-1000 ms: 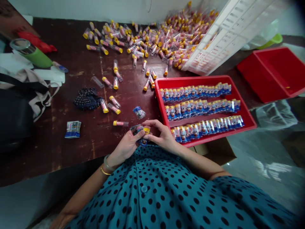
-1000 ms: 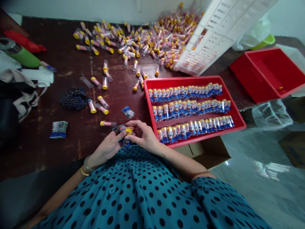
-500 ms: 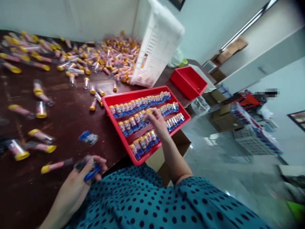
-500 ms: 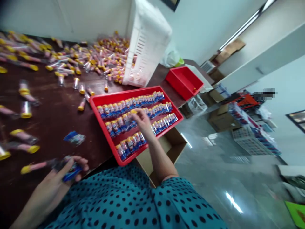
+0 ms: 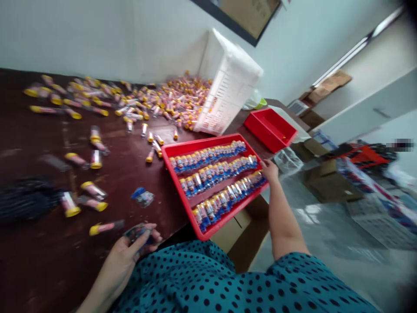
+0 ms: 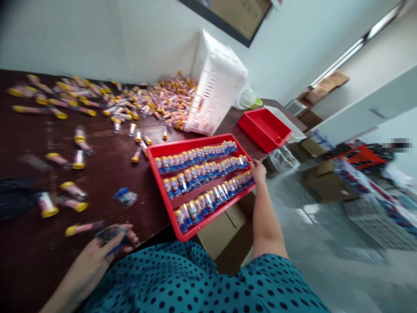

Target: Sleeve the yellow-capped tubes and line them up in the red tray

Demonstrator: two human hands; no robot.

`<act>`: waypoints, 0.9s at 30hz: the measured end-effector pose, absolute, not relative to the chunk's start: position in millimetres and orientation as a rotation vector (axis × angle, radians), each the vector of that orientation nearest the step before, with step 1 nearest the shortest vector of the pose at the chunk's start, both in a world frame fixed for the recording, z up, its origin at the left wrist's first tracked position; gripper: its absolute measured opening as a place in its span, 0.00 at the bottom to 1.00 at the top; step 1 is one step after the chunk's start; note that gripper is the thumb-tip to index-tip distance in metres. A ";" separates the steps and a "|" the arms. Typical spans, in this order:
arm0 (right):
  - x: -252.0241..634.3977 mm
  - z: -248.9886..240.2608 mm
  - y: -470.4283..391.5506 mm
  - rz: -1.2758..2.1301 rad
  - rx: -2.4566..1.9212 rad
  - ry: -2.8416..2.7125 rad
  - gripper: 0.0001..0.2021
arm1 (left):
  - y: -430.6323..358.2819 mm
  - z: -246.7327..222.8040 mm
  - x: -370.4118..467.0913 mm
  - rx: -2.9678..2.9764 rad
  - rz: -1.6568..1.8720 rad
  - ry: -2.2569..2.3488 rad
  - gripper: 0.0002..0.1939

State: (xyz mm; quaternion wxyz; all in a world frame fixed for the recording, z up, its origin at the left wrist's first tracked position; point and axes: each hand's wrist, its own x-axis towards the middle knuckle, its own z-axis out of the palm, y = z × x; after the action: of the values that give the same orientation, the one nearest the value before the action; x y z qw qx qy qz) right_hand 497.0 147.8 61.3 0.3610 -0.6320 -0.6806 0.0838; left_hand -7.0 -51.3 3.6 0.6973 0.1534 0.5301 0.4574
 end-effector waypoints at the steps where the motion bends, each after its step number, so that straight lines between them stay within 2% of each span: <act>1: 480.5 59.6 161.3 0.201 -1.583 -1.731 0.13 | -52.3 5.5 -7.7 0.329 1.047 1.171 0.22; 4: 391.9 50.5 201.3 0.246 -1.446 -1.755 0.09 | -52.3 8.3 -9.8 0.284 1.101 1.142 0.22; 8: 217.6 36.6 222.4 0.515 -1.111 -2.282 0.09 | -48.2 8.1 -13.2 0.315 1.176 1.194 0.19; 11: 115.2 25.3 225.7 0.281 -0.964 -2.901 0.12 | -46.8 10.4 -18.4 0.279 1.309 1.225 0.20; 13: 77.9 19.2 227.1 0.233 -0.978 -3.020 0.12 | -48.4 12.5 -25.0 0.242 1.382 1.198 0.20; 16: 57.5 15.9 221.7 0.305 -0.952 -3.055 0.11 | -54.5 12.0 -38.9 0.218 1.462 1.176 0.18; 19: 59.6 22.5 197.0 0.390 -0.847 -3.034 0.17 | -60.3 5.9 -49.9 0.208 1.525 1.229 0.17; 21: 68.0 30.2 168.2 0.603 -0.654 -2.951 0.13 | -60.9 1.3 -51.4 0.198 1.569 1.251 0.17; 24: 84.5 38.3 118.2 1.027 -0.371 -2.734 0.03 | -56.5 -2.4 -45.5 0.225 1.603 1.256 0.17; 27: 98.4 39.6 83.8 1.177 -0.363 -2.597 0.05 | -51.2 -1.4 -39.6 0.372 1.529 1.280 0.16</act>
State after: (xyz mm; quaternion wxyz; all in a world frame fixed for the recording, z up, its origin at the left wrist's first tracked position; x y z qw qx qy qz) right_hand 98.4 83.8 39.6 0.1333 -0.1253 -0.8954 0.4059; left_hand -39.6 -51.2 -1.4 0.5283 0.1556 0.5357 0.6401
